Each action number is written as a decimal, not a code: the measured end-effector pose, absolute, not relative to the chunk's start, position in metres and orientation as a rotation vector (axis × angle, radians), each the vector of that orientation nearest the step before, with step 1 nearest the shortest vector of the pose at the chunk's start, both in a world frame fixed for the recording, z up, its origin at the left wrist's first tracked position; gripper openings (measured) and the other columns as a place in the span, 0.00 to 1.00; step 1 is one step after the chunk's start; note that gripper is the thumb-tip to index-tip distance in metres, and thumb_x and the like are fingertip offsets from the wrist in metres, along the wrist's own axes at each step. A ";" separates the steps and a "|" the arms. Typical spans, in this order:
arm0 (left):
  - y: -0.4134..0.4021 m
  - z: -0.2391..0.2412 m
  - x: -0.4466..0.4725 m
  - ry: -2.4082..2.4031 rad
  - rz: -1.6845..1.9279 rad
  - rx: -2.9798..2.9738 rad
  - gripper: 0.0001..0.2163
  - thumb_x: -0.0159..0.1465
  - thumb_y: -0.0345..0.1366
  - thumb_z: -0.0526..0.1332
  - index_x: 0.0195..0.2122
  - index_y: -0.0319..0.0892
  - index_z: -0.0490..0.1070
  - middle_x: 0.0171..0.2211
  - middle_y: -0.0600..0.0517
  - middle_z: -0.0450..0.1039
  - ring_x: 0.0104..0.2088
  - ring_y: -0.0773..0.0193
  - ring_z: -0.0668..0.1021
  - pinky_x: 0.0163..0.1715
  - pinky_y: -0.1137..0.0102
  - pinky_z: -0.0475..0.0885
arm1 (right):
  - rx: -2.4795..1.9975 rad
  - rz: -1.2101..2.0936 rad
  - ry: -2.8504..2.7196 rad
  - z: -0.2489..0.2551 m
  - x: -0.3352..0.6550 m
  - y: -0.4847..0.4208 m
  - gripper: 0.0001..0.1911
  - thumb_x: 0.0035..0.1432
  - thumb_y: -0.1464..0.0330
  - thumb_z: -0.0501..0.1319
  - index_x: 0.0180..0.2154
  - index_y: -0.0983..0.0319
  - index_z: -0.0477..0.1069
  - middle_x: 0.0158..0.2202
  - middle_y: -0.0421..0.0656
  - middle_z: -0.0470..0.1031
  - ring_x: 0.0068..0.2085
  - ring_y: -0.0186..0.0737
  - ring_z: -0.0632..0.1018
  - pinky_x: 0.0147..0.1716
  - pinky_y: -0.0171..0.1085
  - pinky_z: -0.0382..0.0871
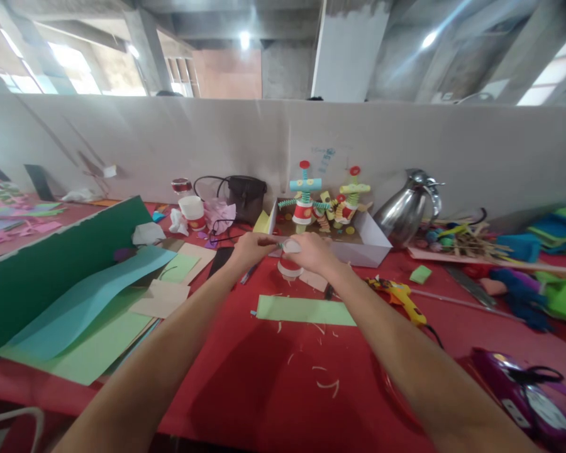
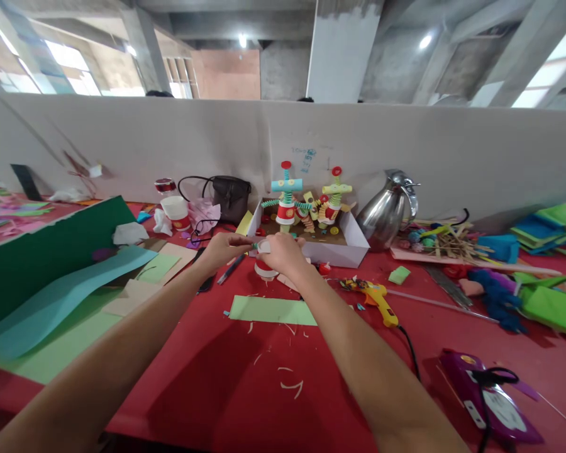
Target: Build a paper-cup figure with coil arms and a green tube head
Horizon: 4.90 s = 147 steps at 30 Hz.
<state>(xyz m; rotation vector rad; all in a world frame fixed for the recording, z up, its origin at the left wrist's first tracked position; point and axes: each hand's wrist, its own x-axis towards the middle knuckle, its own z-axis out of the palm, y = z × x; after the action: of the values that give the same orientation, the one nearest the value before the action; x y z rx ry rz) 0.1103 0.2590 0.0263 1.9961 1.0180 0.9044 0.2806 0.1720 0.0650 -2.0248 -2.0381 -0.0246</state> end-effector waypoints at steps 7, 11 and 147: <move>0.267 0.032 0.128 1.009 0.802 1.691 0.05 0.47 0.34 0.70 0.26 0.41 0.81 0.19 0.52 0.76 0.23 0.64 0.76 0.28 0.68 0.71 | -2.028 -0.021 -2.054 0.066 0.283 0.173 0.14 0.55 0.57 0.63 0.37 0.60 0.77 0.40 0.48 0.82 0.46 0.52 0.78 0.32 0.38 0.57; 0.272 0.037 0.131 1.000 0.782 1.627 0.05 0.44 0.34 0.71 0.22 0.40 0.80 0.21 0.50 0.77 0.25 0.63 0.76 0.30 0.67 0.71 | -2.033 -0.001 -2.063 0.068 0.285 0.174 0.14 0.54 0.57 0.63 0.37 0.59 0.77 0.41 0.48 0.81 0.47 0.52 0.78 0.34 0.38 0.56; 0.222 -0.032 0.095 1.436 1.358 1.700 0.20 0.55 0.37 0.65 0.50 0.44 0.75 0.45 0.47 0.79 0.45 0.58 0.79 0.45 0.67 0.71 | -1.786 0.218 -1.315 -0.007 0.350 0.106 0.27 0.49 0.73 0.66 0.54 0.62 0.69 0.54 0.51 0.75 0.51 0.49 0.77 0.52 0.48 0.70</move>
<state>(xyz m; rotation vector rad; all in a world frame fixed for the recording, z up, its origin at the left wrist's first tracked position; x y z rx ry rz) 0.0951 0.2224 -0.0323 1.6997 1.4364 1.3579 0.3498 0.1055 -0.0074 -1.7861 -1.3145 0.2176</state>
